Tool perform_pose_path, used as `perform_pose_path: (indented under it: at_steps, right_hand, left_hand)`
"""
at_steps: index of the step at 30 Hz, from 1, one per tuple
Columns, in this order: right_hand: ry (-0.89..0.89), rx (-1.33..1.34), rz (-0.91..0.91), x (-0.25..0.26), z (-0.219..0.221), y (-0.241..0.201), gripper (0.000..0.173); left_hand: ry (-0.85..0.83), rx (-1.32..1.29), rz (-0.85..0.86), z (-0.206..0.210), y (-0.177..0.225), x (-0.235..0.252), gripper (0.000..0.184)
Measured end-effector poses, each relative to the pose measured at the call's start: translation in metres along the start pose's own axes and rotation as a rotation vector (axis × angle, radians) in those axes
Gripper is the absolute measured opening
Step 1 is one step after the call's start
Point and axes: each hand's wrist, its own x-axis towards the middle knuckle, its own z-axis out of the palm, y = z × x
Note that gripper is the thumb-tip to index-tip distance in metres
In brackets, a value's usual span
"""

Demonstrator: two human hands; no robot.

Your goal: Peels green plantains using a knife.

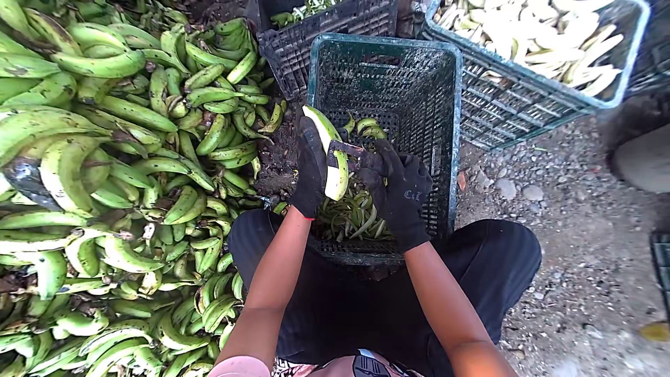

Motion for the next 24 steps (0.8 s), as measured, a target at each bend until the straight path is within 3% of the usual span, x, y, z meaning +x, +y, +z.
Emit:
perform_pose_path:
  at_steps: [3, 6, 9, 12, 15, 17, 20, 24]
  right_hand:
    - [-0.142, 0.049, 0.134, 0.019, -0.004, 0.001, 0.064]
    - [-0.289, 0.155, 0.241, 0.037, -0.009, 0.012, 0.061]
    - [-0.283, 0.288, 0.265, 0.046, -0.006, 0.027, 0.060]
    - [-0.203, 0.333, 0.199, 0.032, -0.001, 0.027, 0.062]
    - [-0.114, 0.171, -0.029, -0.007, 0.004, 0.018, 0.061]
    - [-0.011, 0.105, -0.151, -0.026, 0.013, 0.013, 0.075]
    - [0.092, 0.064, -0.198, -0.035, 0.027, 0.012, 0.079]
    - [0.035, 0.125, -0.099, -0.024, 0.019, 0.001, 0.076]
  left_hand:
    - [-0.208, 0.071, 0.038, 0.003, 0.001, -0.001, 0.061]
    - [-0.455, 0.197, -0.046, 0.004, 0.002, -0.015, 0.062]
    - [-0.534, 0.203, -0.036, 0.014, -0.001, -0.026, 0.061]
    - [-0.256, 0.043, -0.140, 0.018, -0.013, -0.012, 0.058]
    - [0.059, -0.258, -0.207, 0.009, -0.006, 0.002, 0.052]
    - [0.196, -0.416, -0.296, 0.002, 0.000, 0.005, 0.050]
    - [0.297, -0.487, -0.381, -0.004, 0.008, 0.002, 0.041]
    - [0.313, -0.526, -0.393, -0.001, 0.014, 0.006, 0.036]
